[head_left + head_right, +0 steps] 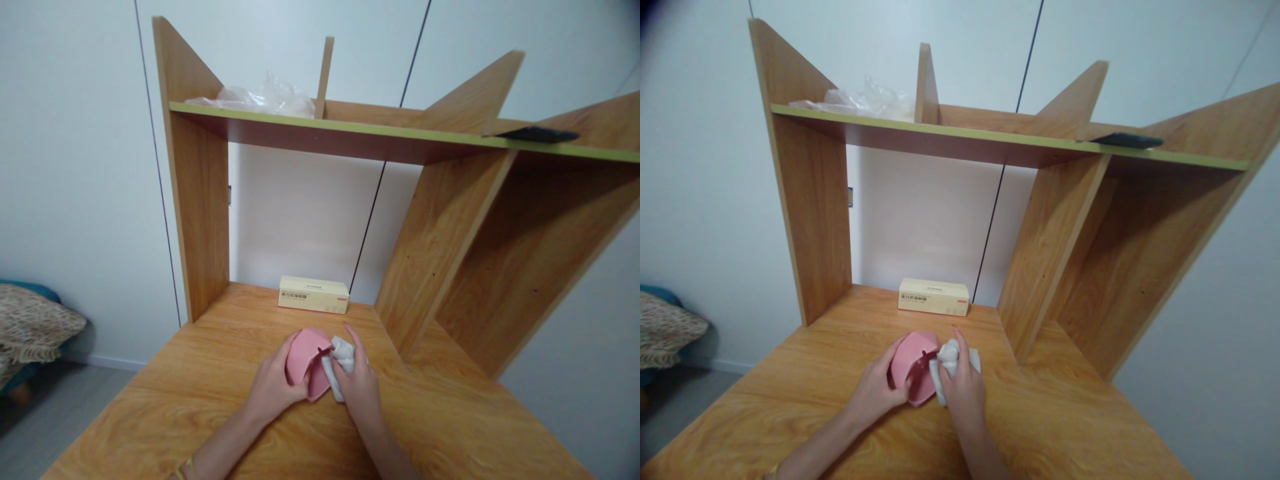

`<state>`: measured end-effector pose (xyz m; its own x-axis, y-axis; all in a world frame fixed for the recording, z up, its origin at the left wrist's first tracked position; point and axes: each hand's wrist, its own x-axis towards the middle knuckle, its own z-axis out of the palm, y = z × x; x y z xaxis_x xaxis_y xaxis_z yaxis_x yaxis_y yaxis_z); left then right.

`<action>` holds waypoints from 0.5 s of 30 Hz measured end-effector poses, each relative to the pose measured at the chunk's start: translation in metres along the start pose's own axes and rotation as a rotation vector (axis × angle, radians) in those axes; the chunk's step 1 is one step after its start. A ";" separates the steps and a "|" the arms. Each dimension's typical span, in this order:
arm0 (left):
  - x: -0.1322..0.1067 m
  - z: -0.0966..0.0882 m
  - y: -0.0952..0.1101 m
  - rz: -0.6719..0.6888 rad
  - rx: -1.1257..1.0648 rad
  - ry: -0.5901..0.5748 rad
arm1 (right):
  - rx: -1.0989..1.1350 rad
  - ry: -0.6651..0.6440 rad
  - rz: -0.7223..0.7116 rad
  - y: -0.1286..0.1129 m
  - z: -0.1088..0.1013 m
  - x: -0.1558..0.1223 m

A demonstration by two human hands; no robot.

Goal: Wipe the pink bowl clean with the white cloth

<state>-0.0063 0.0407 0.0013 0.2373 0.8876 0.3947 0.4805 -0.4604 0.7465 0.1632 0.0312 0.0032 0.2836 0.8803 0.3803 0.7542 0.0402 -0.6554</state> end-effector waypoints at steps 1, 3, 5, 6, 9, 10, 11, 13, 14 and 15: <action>0.000 0.000 0.000 0.000 0.003 -0.010 | -0.003 -0.012 0.000 0.001 0.000 0.001; -0.001 -0.001 0.000 0.018 0.013 -0.031 | 0.000 -0.034 0.020 0.003 0.002 0.002; -0.001 -0.001 0.000 0.060 0.033 -0.049 | 0.050 -0.052 0.032 0.006 0.006 0.003; -0.001 -0.001 0.000 0.080 0.046 -0.054 | 0.092 -0.059 0.025 0.007 0.008 0.003; -0.002 -0.002 0.002 0.095 0.076 -0.066 | 0.218 -0.070 -0.015 0.012 0.013 0.003; -0.002 -0.002 0.002 0.091 0.081 -0.064 | 0.241 -0.071 -0.022 0.013 0.014 0.004; -0.002 -0.002 0.003 0.090 0.082 -0.065 | 0.253 -0.073 -0.024 0.014 0.015 0.004; -0.001 -0.003 0.004 0.095 0.078 -0.069 | 0.262 -0.078 -0.014 0.016 0.016 0.004; -0.001 -0.003 0.004 0.100 0.076 -0.068 | 0.263 -0.081 -0.008 0.016 0.017 0.004; -0.001 -0.003 0.004 0.102 0.073 -0.069 | 0.264 -0.084 -0.002 0.016 0.017 0.005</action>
<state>-0.0077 0.0382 0.0054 0.3442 0.8359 0.4274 0.5103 -0.5487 0.6622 0.1668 0.0440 -0.0168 0.2238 0.9159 0.3332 0.5712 0.1538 -0.8063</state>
